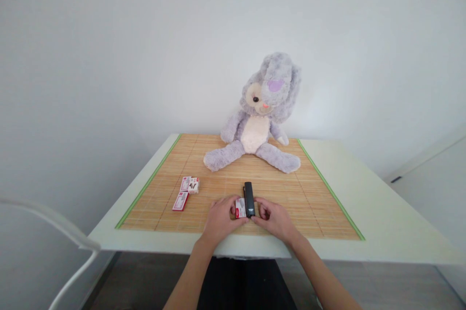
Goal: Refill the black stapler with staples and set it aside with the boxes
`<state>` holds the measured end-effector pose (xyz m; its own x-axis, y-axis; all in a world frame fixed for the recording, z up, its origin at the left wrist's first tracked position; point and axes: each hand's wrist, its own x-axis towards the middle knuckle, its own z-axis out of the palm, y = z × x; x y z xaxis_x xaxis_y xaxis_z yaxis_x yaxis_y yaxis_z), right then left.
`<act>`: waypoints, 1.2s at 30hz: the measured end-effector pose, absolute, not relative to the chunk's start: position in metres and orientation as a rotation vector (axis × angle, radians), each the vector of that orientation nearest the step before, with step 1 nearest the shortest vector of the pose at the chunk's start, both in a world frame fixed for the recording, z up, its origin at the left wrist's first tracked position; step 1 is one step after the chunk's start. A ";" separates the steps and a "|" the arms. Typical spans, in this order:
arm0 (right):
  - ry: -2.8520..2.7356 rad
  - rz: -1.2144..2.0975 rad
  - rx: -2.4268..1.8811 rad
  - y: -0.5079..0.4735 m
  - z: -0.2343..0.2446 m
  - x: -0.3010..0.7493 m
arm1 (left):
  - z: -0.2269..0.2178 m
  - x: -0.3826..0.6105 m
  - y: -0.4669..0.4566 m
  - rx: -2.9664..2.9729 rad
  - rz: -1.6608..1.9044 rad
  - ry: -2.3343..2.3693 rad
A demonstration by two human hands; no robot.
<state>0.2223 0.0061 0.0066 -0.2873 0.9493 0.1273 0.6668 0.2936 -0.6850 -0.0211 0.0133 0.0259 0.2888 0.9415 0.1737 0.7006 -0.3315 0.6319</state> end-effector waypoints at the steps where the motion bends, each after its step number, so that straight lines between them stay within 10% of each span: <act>1: -2.044 0.717 -1.436 0.006 0.006 0.222 | 0.026 -0.021 0.014 2.125 0.733 1.473; 14: -2.006 0.683 -1.464 -0.003 0.015 0.216 | 0.033 -0.048 0.012 1.802 0.918 1.446; 20: -1.996 0.687 -1.461 -0.003 0.011 0.219 | 0.035 -0.136 0.041 1.693 1.241 2.151; 36: -1.935 0.763 -1.498 -0.002 0.002 0.222 | 0.014 -0.178 0.087 1.617 0.901 2.328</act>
